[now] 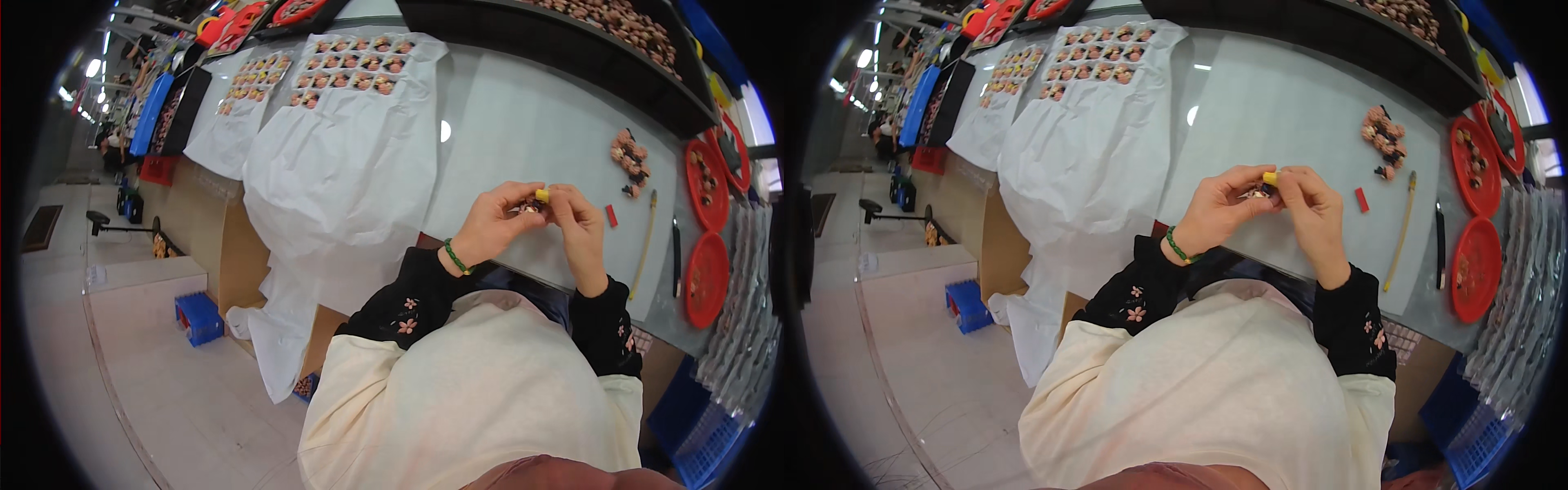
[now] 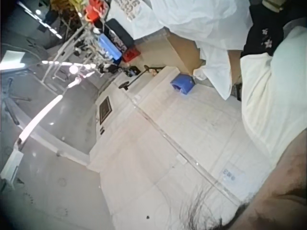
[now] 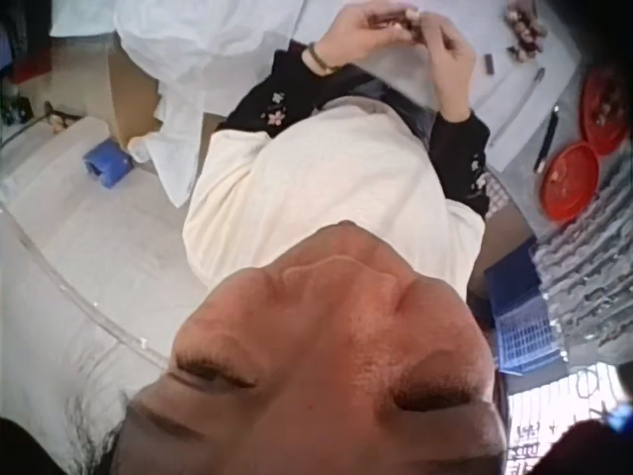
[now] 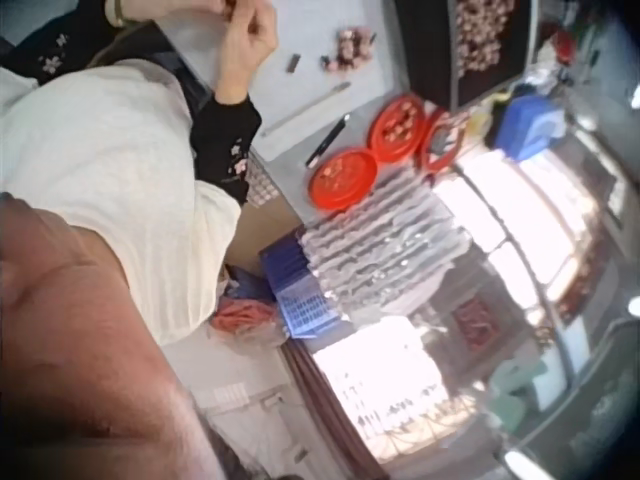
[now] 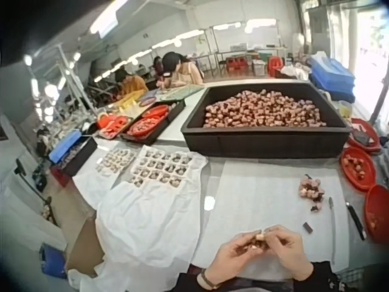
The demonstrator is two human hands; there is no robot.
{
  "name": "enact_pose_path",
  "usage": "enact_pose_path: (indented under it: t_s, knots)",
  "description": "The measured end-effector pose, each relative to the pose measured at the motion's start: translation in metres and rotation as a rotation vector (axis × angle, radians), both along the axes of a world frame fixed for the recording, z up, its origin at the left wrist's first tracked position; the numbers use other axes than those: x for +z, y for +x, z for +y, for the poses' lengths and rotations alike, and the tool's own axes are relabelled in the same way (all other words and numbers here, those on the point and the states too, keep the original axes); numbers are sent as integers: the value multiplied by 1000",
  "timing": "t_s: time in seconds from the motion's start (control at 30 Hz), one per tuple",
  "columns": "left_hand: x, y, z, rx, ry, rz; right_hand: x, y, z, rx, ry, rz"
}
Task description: The person assembles figurines by attaching pieces to them by hand, retrieves additional parts from a tray onto the table, and arranges the assembled figurines onto a sheet.
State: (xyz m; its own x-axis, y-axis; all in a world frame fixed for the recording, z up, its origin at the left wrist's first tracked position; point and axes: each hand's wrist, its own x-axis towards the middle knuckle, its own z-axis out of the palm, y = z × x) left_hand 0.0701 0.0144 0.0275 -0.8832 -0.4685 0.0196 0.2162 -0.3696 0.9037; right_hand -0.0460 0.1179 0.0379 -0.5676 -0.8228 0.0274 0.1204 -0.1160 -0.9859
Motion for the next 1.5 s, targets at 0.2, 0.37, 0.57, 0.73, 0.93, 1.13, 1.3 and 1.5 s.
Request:
enact_pose_path:
  t_s: [0.2,0.37,0.57,0.73,0.93,1.13,1.3,1.5]
  knots:
    - [41,34,-74,385,-400,-216,-15,0,3,-32,135,116]
    - [25,73,-219,907,-1078,-490,-23,5,1,-43,183,193]
    - [-33,91,-294,834,-1533,-917,-26,4,-2,-86,176,235]
    - [-35,72,-271,730,-1765,-1210,-29,-3,-1,-68,163,289]
    - [-31,74,-271,510,-1496,-1408,-12,-7,5,-172,80,422]
    - [15,46,-206,606,-1777,-1098,1,-73,35,-778,338,1030]
    - [51,-10,-98,421,-1426,-295,3,-97,49,-733,720,965]
    - [31,-37,-21,209,-973,-99,1,-97,53,-546,663,763]
